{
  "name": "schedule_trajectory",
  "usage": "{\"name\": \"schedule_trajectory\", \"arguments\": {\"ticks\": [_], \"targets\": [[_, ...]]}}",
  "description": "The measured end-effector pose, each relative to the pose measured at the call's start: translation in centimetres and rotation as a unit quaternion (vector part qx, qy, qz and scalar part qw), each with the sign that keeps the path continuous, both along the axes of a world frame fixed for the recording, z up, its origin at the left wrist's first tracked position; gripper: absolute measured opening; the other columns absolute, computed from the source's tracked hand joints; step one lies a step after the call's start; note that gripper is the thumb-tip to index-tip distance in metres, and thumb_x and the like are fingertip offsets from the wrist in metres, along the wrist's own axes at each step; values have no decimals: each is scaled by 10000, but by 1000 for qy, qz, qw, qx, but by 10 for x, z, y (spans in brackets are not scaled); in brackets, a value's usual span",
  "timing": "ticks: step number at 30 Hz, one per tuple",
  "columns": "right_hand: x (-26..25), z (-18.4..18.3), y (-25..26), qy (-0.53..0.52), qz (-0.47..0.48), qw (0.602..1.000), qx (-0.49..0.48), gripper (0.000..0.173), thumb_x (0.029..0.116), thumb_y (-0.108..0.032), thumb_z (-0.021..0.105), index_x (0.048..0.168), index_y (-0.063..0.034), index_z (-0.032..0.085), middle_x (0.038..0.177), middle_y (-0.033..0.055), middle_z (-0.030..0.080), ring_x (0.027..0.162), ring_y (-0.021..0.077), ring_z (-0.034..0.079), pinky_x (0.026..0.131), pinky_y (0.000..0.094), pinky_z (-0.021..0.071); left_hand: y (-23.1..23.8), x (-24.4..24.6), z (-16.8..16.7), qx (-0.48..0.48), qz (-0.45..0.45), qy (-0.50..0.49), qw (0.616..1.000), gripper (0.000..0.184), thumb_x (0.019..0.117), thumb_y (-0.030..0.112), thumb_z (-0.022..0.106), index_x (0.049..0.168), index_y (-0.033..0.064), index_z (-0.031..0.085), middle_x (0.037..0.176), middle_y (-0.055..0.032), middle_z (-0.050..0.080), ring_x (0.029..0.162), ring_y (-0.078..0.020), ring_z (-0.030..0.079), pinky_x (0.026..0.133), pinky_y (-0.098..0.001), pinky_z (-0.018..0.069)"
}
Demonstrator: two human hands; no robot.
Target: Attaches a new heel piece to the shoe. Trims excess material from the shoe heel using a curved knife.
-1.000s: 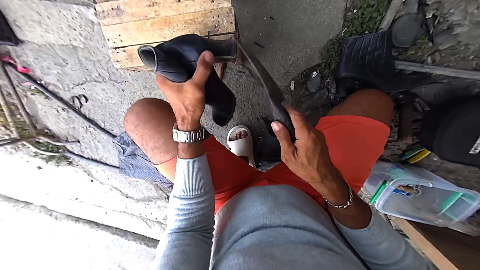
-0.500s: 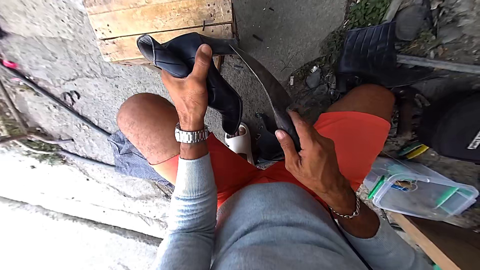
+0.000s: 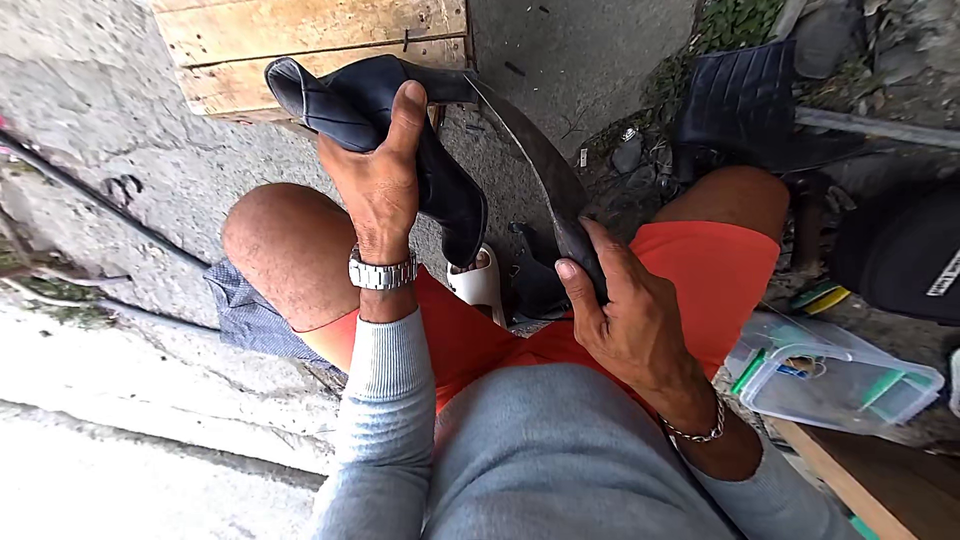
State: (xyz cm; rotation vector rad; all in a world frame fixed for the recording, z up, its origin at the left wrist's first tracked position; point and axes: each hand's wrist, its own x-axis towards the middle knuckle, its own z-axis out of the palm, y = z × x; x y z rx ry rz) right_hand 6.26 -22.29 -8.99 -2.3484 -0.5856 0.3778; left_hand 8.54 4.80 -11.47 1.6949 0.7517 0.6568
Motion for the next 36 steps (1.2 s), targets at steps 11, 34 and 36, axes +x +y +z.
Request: {"name": "schedule_trajectory", "arguments": {"ticks": [11, 34, 36], "targets": [[9, 7, -2, 7, 15, 1000, -10, 503, 1056, -353, 516, 1411, -3, 584, 1070, 129, 733, 771, 200, 701, 607, 392, 566, -1, 0, 2, 13, -2, 5, 1000, 481, 865, 220, 831, 1192, -13, 566, 1003, -54, 737, 960, -130, 733, 897, -336, 626], [25, 28, 0, 27, 33, 998, -38, 501, 1057, -358, 504, 1423, -23, 580, 945, 88, 706, 666, 154, 628, 529, 355, 503, 7, 1, 0, -12, -18, 9, 1000, 485, 868, 204, 823, 1204, -12, 548, 1006, -50, 731, 958, -133, 732, 887, -330, 628], [23, 26, 0, 27, 31, 999, -36, 497, 1055, -355, 507, 1420, -26, 584, 945, 89, 706, 670, 153, 629, 533, 354, 504, 7, 0, -1, -9, -18, 7, 1000, 485, 867, 199, 825, 1202, -10, 545, 1002, -49, 732, 953, -133, 734, 885, -329, 630]]}}
